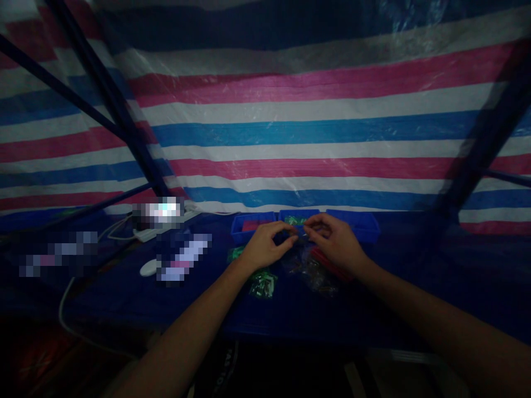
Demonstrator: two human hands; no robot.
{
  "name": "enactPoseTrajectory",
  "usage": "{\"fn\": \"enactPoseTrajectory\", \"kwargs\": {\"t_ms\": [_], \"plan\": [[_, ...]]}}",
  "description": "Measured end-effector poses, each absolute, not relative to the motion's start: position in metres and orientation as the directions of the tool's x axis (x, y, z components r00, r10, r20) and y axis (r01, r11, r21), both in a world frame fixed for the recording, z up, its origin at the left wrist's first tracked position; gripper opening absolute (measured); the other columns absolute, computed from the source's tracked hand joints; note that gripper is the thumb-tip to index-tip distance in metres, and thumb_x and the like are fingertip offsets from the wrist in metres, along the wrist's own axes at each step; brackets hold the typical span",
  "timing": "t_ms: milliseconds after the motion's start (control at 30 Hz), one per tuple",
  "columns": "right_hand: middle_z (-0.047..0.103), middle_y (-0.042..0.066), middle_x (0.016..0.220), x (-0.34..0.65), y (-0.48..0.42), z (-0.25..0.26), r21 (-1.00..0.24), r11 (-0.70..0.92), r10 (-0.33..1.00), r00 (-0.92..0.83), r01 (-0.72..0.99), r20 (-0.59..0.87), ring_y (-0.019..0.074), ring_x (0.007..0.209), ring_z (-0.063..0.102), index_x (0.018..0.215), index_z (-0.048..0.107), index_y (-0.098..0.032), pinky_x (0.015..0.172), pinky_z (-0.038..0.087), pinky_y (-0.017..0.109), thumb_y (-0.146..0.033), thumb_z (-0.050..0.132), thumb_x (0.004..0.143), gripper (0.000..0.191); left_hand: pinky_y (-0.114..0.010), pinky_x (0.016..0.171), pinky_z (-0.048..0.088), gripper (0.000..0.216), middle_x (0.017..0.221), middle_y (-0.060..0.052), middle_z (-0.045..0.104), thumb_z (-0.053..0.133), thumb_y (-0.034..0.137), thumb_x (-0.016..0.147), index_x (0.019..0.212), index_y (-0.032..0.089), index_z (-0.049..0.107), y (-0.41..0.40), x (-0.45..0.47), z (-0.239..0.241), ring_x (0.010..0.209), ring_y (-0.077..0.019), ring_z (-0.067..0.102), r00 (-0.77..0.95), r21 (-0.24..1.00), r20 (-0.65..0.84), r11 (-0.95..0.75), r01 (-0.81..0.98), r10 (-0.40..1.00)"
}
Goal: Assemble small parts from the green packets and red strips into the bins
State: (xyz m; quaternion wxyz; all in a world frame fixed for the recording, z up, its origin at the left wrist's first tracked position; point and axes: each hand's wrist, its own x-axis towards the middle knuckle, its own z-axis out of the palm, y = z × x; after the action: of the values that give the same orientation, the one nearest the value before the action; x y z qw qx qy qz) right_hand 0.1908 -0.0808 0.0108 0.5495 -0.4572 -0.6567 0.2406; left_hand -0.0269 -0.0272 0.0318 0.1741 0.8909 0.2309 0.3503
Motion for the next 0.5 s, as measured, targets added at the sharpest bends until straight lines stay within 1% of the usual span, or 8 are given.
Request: {"fn": "enactPoseTrajectory", "kwargs": {"t_ms": [100,233,400,500], "plan": [[0.075,0.008,0.098,0.1906,-0.0808,0.0118,-0.844,0.45,0.879,0.019,0.29,0.476,0.0234,0.087,0.074,0.107,0.068,-0.022,0.079,0.063,0.04,-0.047,0.075,0.087,0.033,-0.036,0.089,0.053,0.017,0.104,-0.006,0.077,0.061,0.028,0.094,0.105,0.022,0.074,-0.0245,-0.0224,0.0255,0.096,-0.0219,0.07,0.647,0.533,0.515,-0.801,0.272,0.563],[0.074,0.009,0.106,0.1883,-0.0807,0.0121,-0.861,0.44,0.893,-0.02,0.253,0.45,0.0241,0.099,0.073,0.115,0.066,-0.021,0.085,0.062,0.04,-0.044,0.079,0.083,0.041,-0.036,0.087,0.054,0.018,0.104,-0.006,0.077,0.06,0.031,0.097,0.105,0.021,0.073,-0.0234,-0.0204,0.0221,0.093,-0.0207,0.07,0.599,0.591,0.534,-0.77,0.24,0.597],[0.075,0.008,0.1,0.1889,-0.0797,0.0115,-0.896,0.396,0.917,-0.028,0.202,0.399,0.0223,0.09,0.074,0.113,0.066,-0.021,0.082,0.063,0.041,-0.044,0.079,0.082,0.041,-0.036,0.087,0.054,0.018,0.102,-0.006,0.076,0.062,0.033,0.097,0.103,0.021,0.073,-0.0241,-0.0209,0.0233,0.092,-0.0197,0.07,0.579,0.626,0.553,-0.757,0.186,0.599],[0.075,0.008,0.097,0.19,-0.0798,0.012,-0.895,0.397,0.914,0.002,0.204,0.406,0.0223,0.089,0.074,0.11,0.067,-0.019,0.085,0.062,0.041,-0.045,0.08,0.081,0.041,-0.036,0.087,0.055,0.019,0.105,-0.007,0.076,0.066,0.035,0.095,0.106,0.02,0.072,-0.0231,-0.0199,0.0216,0.092,-0.0194,0.07,0.578,0.668,0.539,-0.729,0.151,0.613]]}}
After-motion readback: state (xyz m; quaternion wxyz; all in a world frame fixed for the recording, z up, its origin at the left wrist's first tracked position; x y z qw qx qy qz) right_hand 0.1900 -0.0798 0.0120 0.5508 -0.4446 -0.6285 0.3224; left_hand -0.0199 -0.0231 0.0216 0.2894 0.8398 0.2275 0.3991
